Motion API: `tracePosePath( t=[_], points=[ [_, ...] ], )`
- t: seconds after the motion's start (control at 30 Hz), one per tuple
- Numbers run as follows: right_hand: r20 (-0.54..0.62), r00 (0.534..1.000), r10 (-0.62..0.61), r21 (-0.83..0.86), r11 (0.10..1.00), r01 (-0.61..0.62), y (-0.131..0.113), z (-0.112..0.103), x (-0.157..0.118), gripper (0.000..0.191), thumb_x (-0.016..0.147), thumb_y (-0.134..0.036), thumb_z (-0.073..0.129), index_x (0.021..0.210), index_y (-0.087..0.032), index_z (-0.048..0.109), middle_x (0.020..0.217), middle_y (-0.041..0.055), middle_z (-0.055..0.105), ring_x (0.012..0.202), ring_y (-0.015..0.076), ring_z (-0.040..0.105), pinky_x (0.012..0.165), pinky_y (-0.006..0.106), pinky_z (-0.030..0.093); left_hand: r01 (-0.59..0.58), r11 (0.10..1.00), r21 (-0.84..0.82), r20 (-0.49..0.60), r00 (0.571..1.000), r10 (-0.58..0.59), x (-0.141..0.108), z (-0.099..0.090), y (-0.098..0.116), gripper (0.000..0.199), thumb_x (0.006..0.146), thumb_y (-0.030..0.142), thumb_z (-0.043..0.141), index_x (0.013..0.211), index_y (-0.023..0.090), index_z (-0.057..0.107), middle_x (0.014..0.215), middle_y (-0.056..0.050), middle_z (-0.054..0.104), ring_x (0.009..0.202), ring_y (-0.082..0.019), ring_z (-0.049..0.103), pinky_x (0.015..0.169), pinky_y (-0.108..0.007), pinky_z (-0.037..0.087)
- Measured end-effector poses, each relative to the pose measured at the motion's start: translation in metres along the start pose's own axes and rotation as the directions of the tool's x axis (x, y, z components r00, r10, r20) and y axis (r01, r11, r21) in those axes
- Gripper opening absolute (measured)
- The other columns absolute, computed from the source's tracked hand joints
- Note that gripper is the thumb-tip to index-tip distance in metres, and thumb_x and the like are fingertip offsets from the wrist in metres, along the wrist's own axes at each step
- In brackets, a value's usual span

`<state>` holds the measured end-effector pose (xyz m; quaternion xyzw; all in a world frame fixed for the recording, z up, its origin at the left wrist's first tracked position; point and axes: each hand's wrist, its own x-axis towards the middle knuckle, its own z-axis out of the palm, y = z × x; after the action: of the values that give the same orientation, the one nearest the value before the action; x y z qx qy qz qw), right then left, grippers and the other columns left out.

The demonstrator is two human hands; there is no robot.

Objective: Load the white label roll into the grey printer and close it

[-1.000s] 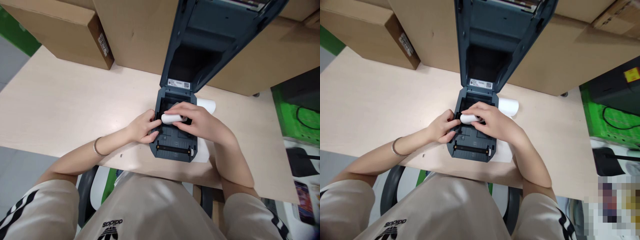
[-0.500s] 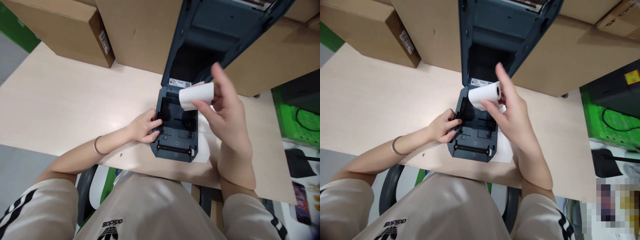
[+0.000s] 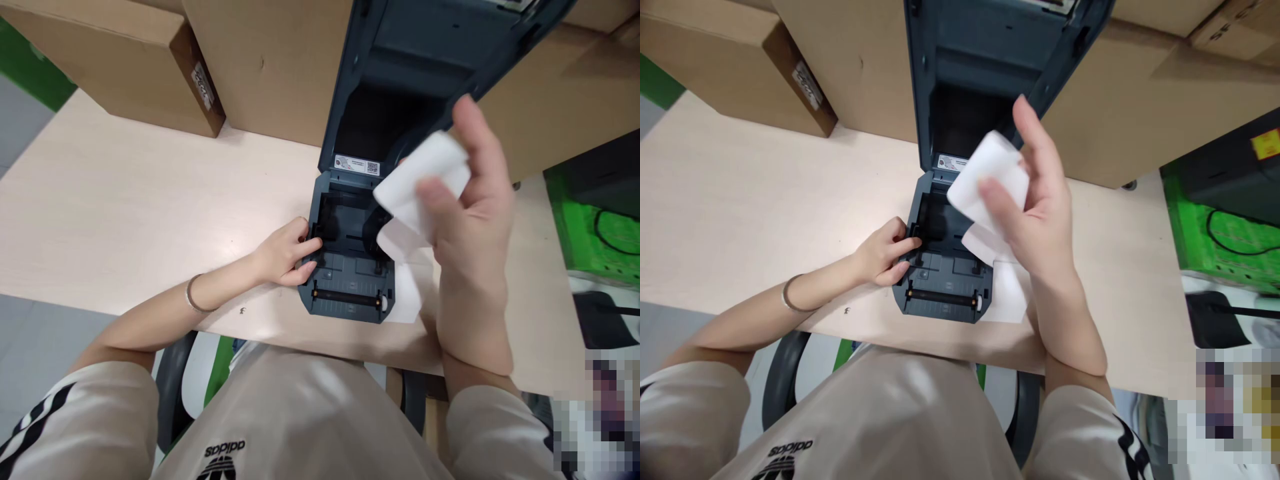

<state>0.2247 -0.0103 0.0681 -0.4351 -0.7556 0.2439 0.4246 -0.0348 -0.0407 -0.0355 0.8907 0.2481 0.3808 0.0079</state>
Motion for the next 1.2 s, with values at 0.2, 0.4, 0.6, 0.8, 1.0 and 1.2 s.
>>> tracePosePath(
  t=[0.2,0.4,0.6,0.8,1.0,1.2],
  points=[
    [0.252,0.968,0.016,-0.482,0.869,0.111,-0.010,0.022,-0.008,0.043,0.090,-0.028,0.069,0.133,-0.024,0.065,0.119,0.0024,0.074,0.091,0.0176,0.070,0.074,0.029,0.049,0.036,0.999,-0.014,0.032,0.999,-0.035,-0.001,-0.001,0.000,0.043,0.103,0.046,0.032,0.096,0.016,0.063,0.078,-0.004,0.042,0.073,-0.021,0.042,0.058,-0.034,0.045],
    [0.520,0.828,0.211,-0.741,0.594,0.314,-0.023,0.040,-0.013,0.043,0.098,-0.017,0.056,0.140,-0.018,0.063,0.125,0.0069,0.073,0.096,0.0233,0.070,0.062,0.033,0.032,0.041,0.999,-0.010,0.048,0.998,-0.041,0.000,-0.002,0.001,0.043,0.103,0.045,0.033,0.097,0.016,0.064,0.078,-0.003,0.042,0.073,-0.022,0.042,0.060,-0.035,0.043],
    [0.514,0.842,0.162,-0.752,0.557,0.352,-0.031,-0.001,-0.020,0.024,0.088,-0.026,0.072,0.111,-0.017,0.071,0.096,0.0037,0.073,0.083,0.0233,0.066,0.063,0.031,0.031,0.019,0.999,-0.026,0.032,0.999,-0.018,0.001,-0.001,0.000,0.042,0.102,0.044,0.033,0.096,0.016,0.063,0.078,-0.004,0.042,0.073,-0.022,0.041,0.060,-0.034,0.042],
    [0.530,0.831,-0.170,-0.628,0.581,0.519,-0.055,-0.001,-0.045,0.018,0.089,-0.006,0.058,0.076,-0.018,0.054,0.069,-0.0005,0.055,0.062,0.0150,0.052,0.061,0.028,0.036,0.014,1.000,-0.020,0.036,0.999,-0.014,0.001,-0.001,0.000,0.045,0.103,0.044,0.032,0.095,0.015,0.065,0.078,-0.003,0.040,0.074,-0.022,0.041,0.060,-0.035,0.043],
    [0.575,0.817,-0.047,-0.721,0.442,0.533,-0.067,-0.006,-0.060,0.006,0.085,-0.009,0.063,0.084,-0.015,0.061,0.074,0.0048,0.056,0.067,0.0215,0.058,0.064,0.033,0.043,0.048,0.999,-0.020,0.073,0.996,-0.046,-0.001,-0.001,-0.001,0.046,0.102,0.046,0.032,0.097,0.015,0.066,0.079,-0.004,0.041,0.074,-0.022,0.041,0.060,-0.036,0.044],
    [0.630,0.774,-0.069,-0.671,0.454,0.587,-0.074,-0.023,-0.061,0.018,0.076,-0.003,0.062,0.073,-0.018,0.053,0.068,0.0029,0.053,0.062,0.0220,0.056,0.058,0.036,0.045,0.026,1.000,-0.006,0.045,0.999,-0.026,-0.001,0.000,-0.001,0.046,0.102,0.045,0.031,0.097,0.014,0.066,0.078,-0.004,0.041,0.073,-0.022,0.042,0.059,-0.035,0.045]
  ],
)
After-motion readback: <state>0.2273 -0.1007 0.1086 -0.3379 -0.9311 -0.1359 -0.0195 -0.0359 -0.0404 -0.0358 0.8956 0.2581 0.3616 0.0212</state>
